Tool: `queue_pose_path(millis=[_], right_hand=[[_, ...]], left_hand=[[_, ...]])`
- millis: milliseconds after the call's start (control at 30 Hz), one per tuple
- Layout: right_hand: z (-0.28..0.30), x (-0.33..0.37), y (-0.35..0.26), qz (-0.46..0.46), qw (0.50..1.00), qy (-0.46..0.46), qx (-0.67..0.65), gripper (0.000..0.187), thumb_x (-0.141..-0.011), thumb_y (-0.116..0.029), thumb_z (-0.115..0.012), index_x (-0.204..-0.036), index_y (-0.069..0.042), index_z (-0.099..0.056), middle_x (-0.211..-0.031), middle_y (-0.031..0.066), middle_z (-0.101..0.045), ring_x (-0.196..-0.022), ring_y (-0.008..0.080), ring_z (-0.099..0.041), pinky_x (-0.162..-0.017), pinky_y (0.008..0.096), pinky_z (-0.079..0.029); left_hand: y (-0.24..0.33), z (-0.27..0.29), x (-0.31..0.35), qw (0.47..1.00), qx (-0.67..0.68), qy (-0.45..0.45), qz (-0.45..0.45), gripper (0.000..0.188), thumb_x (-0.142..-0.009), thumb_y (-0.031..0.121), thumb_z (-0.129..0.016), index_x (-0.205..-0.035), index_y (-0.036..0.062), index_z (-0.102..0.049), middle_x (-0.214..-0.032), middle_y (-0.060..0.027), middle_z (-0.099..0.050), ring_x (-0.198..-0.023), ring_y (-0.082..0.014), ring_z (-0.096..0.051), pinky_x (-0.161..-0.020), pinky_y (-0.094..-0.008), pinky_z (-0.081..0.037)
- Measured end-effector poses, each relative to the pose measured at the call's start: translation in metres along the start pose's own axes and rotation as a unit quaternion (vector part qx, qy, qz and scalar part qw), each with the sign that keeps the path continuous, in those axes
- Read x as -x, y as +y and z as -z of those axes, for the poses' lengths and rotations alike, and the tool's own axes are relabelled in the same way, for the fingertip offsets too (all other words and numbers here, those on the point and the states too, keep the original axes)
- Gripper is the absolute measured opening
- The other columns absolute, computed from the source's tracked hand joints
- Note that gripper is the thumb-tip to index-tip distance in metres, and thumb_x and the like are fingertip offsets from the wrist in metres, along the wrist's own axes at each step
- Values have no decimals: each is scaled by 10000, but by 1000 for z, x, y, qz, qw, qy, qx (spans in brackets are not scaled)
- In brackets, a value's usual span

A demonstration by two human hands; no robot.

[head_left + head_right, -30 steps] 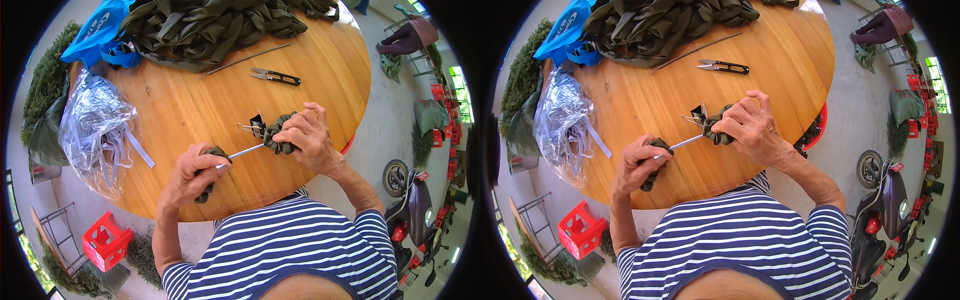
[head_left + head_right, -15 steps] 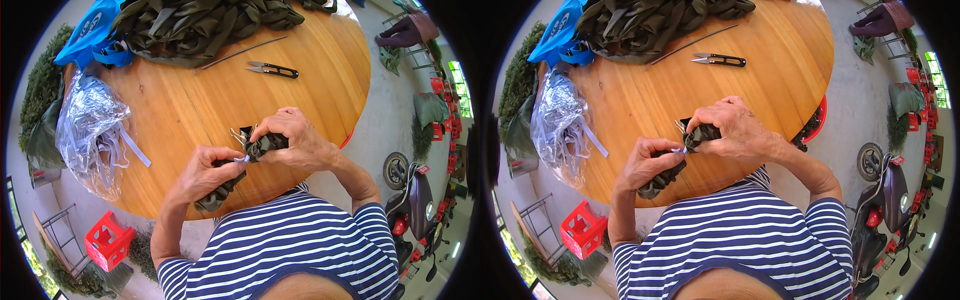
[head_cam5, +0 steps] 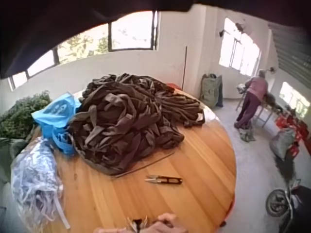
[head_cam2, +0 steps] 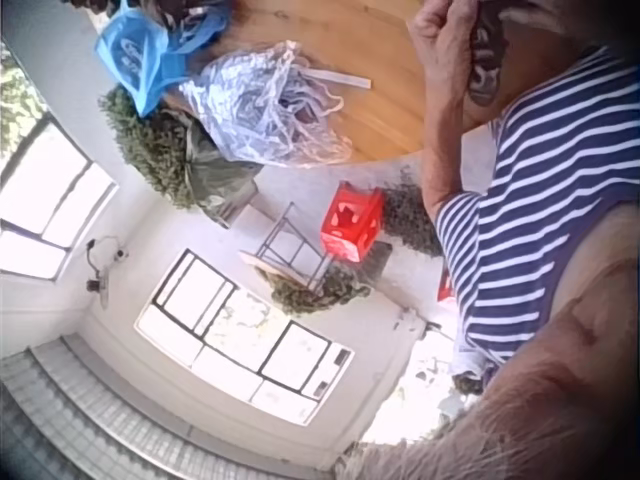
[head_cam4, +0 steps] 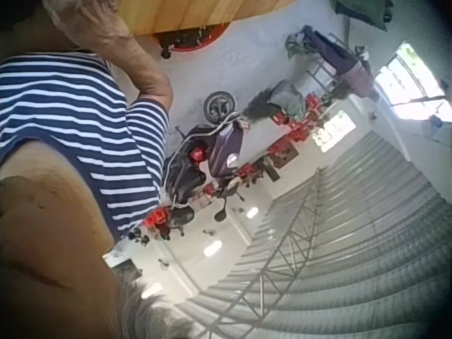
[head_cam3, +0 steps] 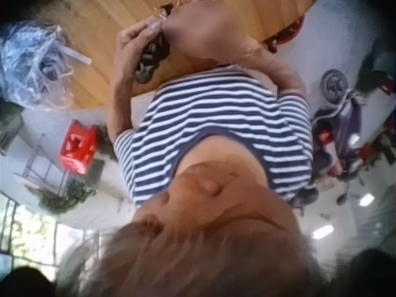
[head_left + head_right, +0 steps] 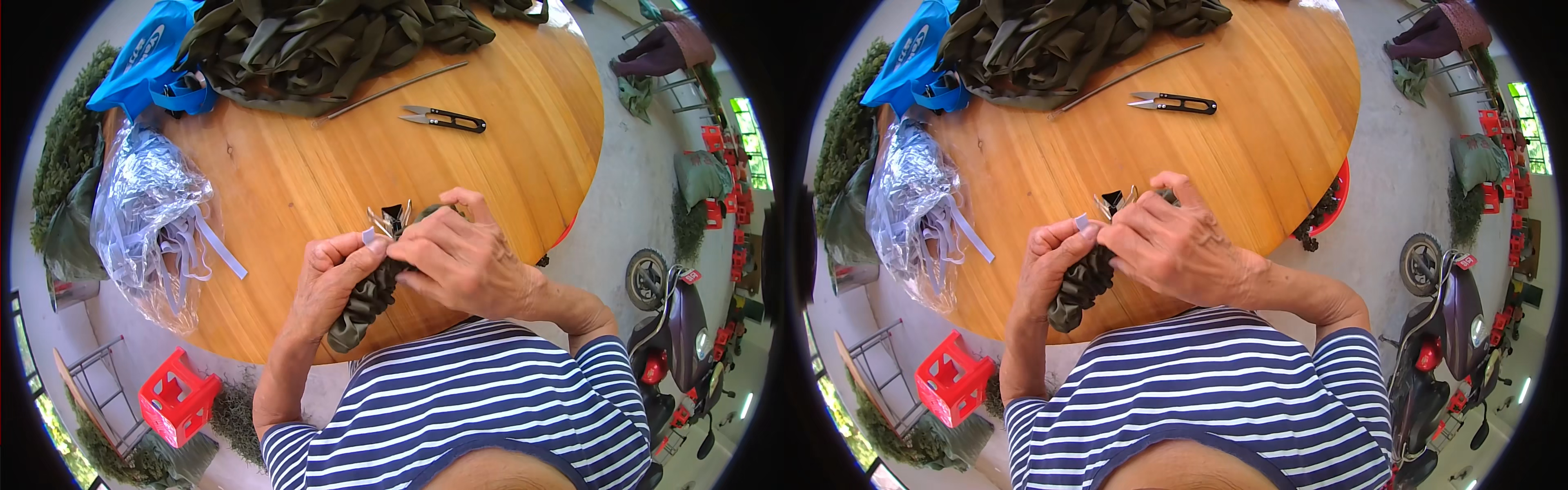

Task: The person assembles a fabric bundle by wrapping a long green fabric strip around a white elastic band. They use a metal rod to help roll the fabric and a binder clip to secure the elastic band to the table. The person repeatedly wraps the fabric and adjusts the bundle to create a tight, compact shape.

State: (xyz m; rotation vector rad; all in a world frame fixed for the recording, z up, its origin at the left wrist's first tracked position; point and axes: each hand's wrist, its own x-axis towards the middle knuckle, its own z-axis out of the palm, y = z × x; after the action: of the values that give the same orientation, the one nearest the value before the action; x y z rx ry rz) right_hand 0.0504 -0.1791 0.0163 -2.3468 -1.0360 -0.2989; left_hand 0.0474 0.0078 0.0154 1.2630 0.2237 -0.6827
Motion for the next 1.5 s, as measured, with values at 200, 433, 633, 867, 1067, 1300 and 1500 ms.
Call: queue_pose_path(millis=[200, 433, 633, 867, 1067, 1300, 1500], right_hand=[[-8, -2, 1, -6, 998, -39, 48, 225, -625, -72, -648, -844, -109, -609, -713, 8, -488, -685, 161, -489, -727, 352, -332], [6, -4, 18, -3, 993, -63, 99, 164, -629, -81, -634, -788, -121, -623, -734, 17, -476, -712, 172, -490, -760, 358, -319], [24, -3, 34, -40, 993, -101, 53, 98, -665, -69, -582, -754, -101, -609, -743, 28, -484, -753, 176, -503, -784, 362, -317], [19, -7, 26, -56, 986, -140, -70, 79, -672, -85, -578, -745, -95, -607, -744, 35, -486, -761, 183, -497, -803, 357, -319], [10, -1, 16, -47, 993, -105, -31, 113, -663, -186, -660, -735, -115, -609, -738, 15, -470, -769, 172, -481, -813, 369, -321], [-6, -3, 14, 10, 999, -46, 9, 171, -630, -233, -707, -719, -136, -599, -750, 2, -469, -778, 175, -469, -815, 376, -324], [-4, -6, 22, 46, 990, -132, -31, 104, -698, -173, -648, -721, -95, -582, -800, 24, -481, -826, 190, -461, -866, 400, -318]], left_hand=[[-5, 5, 3, 990, -142, 19, -16, 219, -829, 186, -576, -853, -25, -628, -655, 38, -546, -563, -20, -459, -492, -178, -379], [11, 16, 5, 970, -233, -39, 65, 193, -764, 174, -618, -771, -19, -626, -606, 28, -534, -542, -26, -459, -479, -185, -378], [16, 33, 7, 981, -151, -67, 101, 140, -746, 151, -624, -736, 12, -627, -610, 30, -547, -563, -26, -490, -519, -180, -401], [9, 29, -2, 984, -38, -77, 158, 123, -758, 138, -606, -751, 17, -620, -643, 32, -554, -568, -31, -495, -536, -181, -412], [5, 18, -8, 986, -25, -61, 152, 119, -770, 138, -593, -751, 23, -617, -658, 34, -556, -571, -24, -484, -534, -179, -401], [3, 9, -8, 992, -74, -48, 87, 116, -788, 125, -571, -742, 26, -608, -668, 46, -540, -609, -12, -469, -535, -177, -388], [5, 8, -6, 969, -229, -97, 14, 121, -733, 123, -585, -762, 6, -596, -646, 29, -521, -596, -35, -462, -528, -189, -382]])
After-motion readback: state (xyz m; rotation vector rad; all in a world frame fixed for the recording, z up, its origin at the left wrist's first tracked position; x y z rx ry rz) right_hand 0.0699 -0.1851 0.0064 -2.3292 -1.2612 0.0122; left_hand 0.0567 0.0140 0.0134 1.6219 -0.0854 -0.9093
